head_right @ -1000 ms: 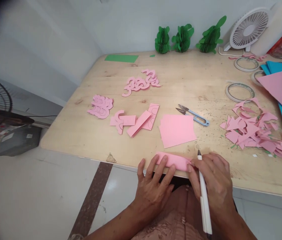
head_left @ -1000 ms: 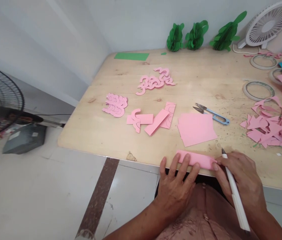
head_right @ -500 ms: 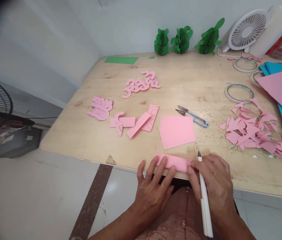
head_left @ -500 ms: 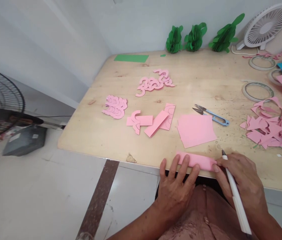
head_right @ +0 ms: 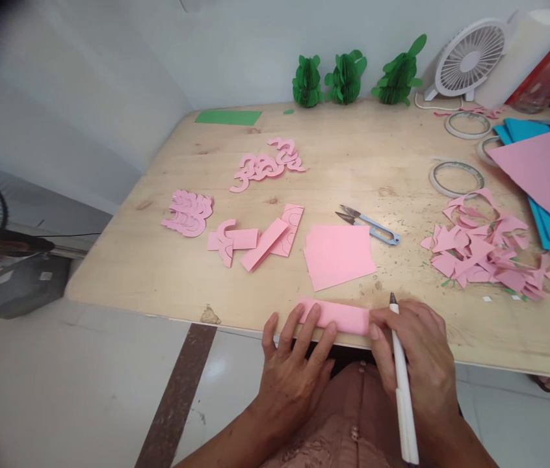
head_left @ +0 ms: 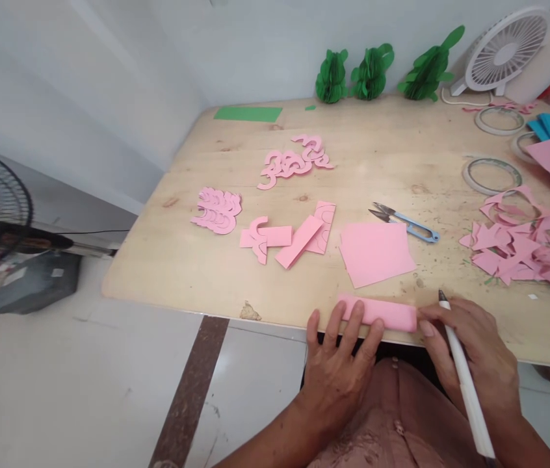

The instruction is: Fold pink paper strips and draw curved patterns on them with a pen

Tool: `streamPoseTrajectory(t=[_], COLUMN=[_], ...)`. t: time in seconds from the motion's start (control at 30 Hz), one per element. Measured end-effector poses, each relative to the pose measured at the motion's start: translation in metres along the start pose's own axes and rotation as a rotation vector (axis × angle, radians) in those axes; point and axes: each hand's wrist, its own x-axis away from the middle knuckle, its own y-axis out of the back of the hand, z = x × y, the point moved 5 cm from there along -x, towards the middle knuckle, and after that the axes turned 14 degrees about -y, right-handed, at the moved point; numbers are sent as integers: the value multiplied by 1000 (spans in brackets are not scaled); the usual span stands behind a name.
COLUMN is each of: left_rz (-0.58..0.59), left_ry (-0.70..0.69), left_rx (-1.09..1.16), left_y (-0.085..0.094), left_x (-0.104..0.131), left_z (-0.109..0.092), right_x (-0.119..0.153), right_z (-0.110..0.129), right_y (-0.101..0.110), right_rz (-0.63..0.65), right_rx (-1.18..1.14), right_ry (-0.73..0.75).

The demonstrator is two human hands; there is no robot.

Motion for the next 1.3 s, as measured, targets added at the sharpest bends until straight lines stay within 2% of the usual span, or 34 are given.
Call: streamPoseTrajectory(t=[0.27,0.53,1.03,1.3], left_rz=[-31,-44,30,17], left_ry=[-2,7,7,4], left_rx=[-1,-23,-17,-14], left_y=[0,-1,-3,-3], left_x=[0,-1,3,2], left_z=[0,0,-2,-2], right_x=[7,13,12,12], right_z=[-2,-2,-6,-5], right_y=[2,3,1,0], right_rz=[-2,-8,-7,-12], right_rx=[-73,-103,-115,-123], right_ry=[-26,96,97,109])
